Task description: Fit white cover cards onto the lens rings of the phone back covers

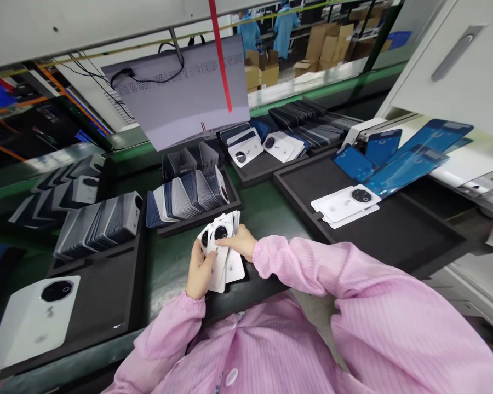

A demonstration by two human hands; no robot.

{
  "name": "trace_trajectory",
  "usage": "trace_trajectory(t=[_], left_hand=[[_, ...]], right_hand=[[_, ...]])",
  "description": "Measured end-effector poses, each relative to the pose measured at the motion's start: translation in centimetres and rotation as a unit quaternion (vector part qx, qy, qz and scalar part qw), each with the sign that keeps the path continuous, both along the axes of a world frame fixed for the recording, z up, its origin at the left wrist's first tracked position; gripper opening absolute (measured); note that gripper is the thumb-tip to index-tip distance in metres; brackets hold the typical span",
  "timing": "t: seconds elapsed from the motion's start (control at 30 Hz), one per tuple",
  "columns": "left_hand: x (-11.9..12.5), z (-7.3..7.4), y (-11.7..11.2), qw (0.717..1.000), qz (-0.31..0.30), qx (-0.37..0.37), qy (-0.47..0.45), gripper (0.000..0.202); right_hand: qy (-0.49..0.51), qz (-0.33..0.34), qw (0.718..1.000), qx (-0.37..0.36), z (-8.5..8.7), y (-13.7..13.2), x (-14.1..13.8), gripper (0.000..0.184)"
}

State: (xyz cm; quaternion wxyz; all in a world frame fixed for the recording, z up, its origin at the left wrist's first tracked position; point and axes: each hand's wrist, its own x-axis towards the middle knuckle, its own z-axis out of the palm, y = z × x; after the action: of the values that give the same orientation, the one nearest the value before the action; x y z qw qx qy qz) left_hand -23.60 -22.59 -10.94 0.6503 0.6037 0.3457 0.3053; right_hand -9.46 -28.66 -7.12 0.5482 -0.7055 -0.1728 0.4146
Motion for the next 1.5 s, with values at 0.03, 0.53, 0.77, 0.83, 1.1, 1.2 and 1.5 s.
trace_trajectory(t=[0.03, 0.53, 0.77, 0.83, 1.1, 1.2, 1.5], left_hand=[[0.2, 0.0, -0.2, 1.000, 0.011, -0.023, -0.010, 0.065], [-4.0, 0.4, 2.1, 0.995, -0.037, -0.097, 0.010, 0.079], [-6.0, 0.5, 3.8, 0.967, -0.008, 0.182, 0.178, 0.114], [-6.1, 0.5, 5.0, 0.957, -0.033, 0.228, 0.178, 0.129], [-5.2, 0.1, 8.3, 0.976, -0.182, 0.115, -0.018, 0.121], [-4.8, 0.2, 8.1, 0.981, -0.162, 0.078, -0.074, 0.094], [-4.3, -0.5, 7.3, 0.982, -0.134, 0.130, -0.023, 0.108]], right_hand=[[-0.012, -0.007, 1.000, 0.004, -0.3, 0.3, -0.3, 0.062], [-0.402, 0.338, 0.847, -0.087, 6.3, -1.2, 1.3, 0.054], [-0.557, 0.460, 0.685, -0.097, 7.5, 0.9, -1.9, 0.042], [-0.542, 0.471, 0.690, -0.094, 7.0, 0.9, -2.1, 0.048], [-0.507, 0.448, 0.734, -0.061, 5.0, -0.9, -1.0, 0.060], [-0.510, 0.430, 0.744, -0.041, 4.5, -1.5, -1.1, 0.062], [-0.512, 0.348, 0.782, 0.075, 3.8, -0.6, -2.1, 0.027]])
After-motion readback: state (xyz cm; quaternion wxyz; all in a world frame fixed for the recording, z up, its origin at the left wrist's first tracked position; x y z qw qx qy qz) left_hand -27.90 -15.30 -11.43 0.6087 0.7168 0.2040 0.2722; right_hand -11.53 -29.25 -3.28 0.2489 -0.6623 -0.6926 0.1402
